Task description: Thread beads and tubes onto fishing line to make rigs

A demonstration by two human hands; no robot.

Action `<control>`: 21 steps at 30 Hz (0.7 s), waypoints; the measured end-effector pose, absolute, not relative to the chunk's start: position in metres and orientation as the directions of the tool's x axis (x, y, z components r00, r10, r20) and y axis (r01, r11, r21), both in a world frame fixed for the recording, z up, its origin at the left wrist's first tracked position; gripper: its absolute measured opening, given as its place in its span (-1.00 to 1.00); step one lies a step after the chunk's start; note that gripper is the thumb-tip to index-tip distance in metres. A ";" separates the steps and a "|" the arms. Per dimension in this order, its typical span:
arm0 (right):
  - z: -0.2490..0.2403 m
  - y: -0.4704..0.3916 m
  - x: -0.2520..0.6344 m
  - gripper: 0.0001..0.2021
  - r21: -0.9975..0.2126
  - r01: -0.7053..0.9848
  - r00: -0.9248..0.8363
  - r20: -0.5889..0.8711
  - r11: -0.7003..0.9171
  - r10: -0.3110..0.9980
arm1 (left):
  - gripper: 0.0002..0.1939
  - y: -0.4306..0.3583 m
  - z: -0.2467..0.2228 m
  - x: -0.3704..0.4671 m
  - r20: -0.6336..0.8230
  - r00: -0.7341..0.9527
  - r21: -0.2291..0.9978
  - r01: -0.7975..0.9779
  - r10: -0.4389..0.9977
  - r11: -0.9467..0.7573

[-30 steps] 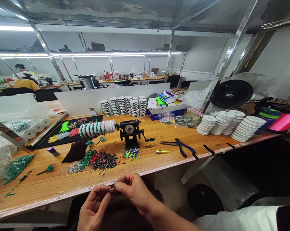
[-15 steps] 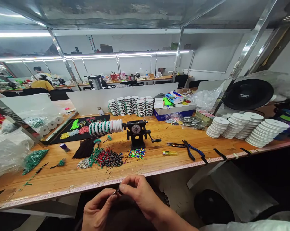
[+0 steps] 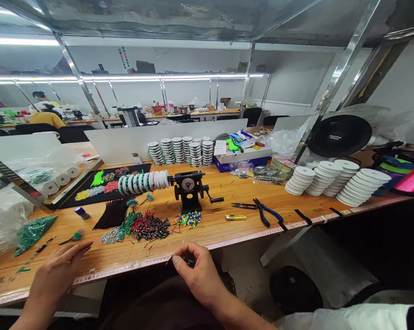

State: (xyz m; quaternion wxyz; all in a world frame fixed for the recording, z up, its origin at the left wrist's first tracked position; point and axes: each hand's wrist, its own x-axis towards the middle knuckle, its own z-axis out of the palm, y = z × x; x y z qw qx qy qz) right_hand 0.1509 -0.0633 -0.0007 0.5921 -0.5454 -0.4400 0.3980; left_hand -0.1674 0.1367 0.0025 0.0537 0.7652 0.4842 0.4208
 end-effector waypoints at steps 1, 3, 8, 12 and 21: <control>-0.001 -0.063 0.151 -0.76 -0.996 -0.020 0.290 0.075 0.085 0.954 | -0.70 0.145 0.001 -0.173 0.580 0.210 0.453 0.720 0.787 -0.525; -0.002 -0.061 0.152 -0.75 -0.995 -0.065 0.280 0.053 0.074 0.959 | -0.70 0.149 0.000 -0.174 0.569 0.236 0.416 0.744 0.788 -0.523; 0.002 -0.063 0.147 -0.73 -0.996 -0.069 0.251 0.045 0.064 0.967 | -0.68 0.085 0.010 -0.120 0.622 0.064 0.502 0.732 0.780 -0.460; 0.007 -0.069 0.139 -0.71 -0.987 -0.148 0.187 0.038 0.066 0.982 | -0.69 0.005 0.018 -0.053 0.326 0.294 0.854 0.315 0.899 -0.413; 0.005 -0.074 0.135 -0.72 -0.988 -0.148 0.159 0.015 0.039 0.987 | -0.84 -0.015 0.019 -0.026 0.311 0.428 0.835 0.303 0.849 -0.459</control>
